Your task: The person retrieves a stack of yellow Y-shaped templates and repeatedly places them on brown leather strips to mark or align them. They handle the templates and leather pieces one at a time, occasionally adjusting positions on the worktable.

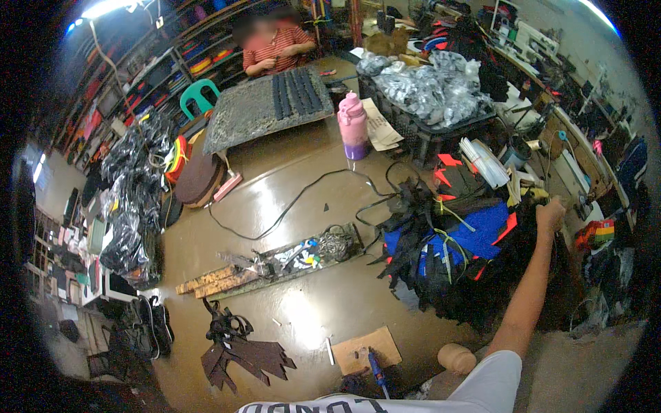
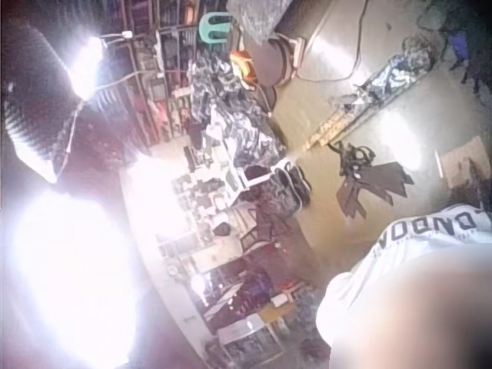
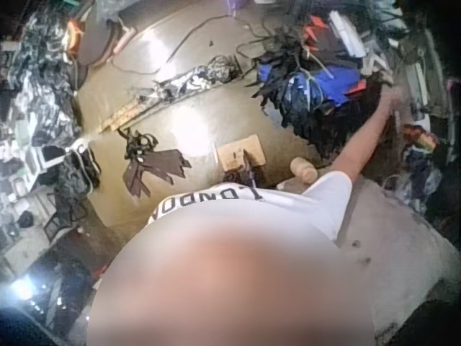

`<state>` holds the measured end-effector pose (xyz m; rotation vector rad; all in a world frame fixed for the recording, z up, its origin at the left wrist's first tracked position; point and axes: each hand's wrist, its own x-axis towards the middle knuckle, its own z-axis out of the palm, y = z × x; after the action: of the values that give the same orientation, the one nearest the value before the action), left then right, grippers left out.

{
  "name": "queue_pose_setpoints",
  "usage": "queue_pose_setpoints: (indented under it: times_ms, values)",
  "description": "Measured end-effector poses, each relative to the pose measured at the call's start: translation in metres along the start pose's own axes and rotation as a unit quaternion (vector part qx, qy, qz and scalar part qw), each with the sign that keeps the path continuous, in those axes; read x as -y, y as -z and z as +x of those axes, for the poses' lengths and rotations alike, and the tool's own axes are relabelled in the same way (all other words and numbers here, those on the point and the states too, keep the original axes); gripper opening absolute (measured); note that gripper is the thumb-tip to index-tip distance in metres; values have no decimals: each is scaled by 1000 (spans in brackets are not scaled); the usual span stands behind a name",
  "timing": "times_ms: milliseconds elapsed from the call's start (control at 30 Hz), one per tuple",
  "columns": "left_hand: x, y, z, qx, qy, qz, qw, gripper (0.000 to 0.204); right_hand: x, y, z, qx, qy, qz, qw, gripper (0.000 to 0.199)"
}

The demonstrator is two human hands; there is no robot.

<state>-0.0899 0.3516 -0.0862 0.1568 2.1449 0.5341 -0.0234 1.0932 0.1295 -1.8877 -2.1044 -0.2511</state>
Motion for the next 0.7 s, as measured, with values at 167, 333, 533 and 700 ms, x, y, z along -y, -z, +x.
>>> queue_pose_setpoints:
  times_ms: [167, 333, 533, 700]
  values:
    - [36, -13, -19, -21, 2, -24, 999, 50, 28, 55, -25, -139, 66, -44, 987, 46]
    - [111, -39, -66, -36, 18, -53, 998, 50, 42, 153, -87, -360, 176, 22, 916, 45]
    - [278, -77, -132, -12, 29, -17, 999, 51, 46, 263, -184, -310, 236, 201, 899, 51]
    - [403, -80, -148, -25, -7, 43, 999, 51, 68, 267, -306, 156, 427, 423, 784, 20]
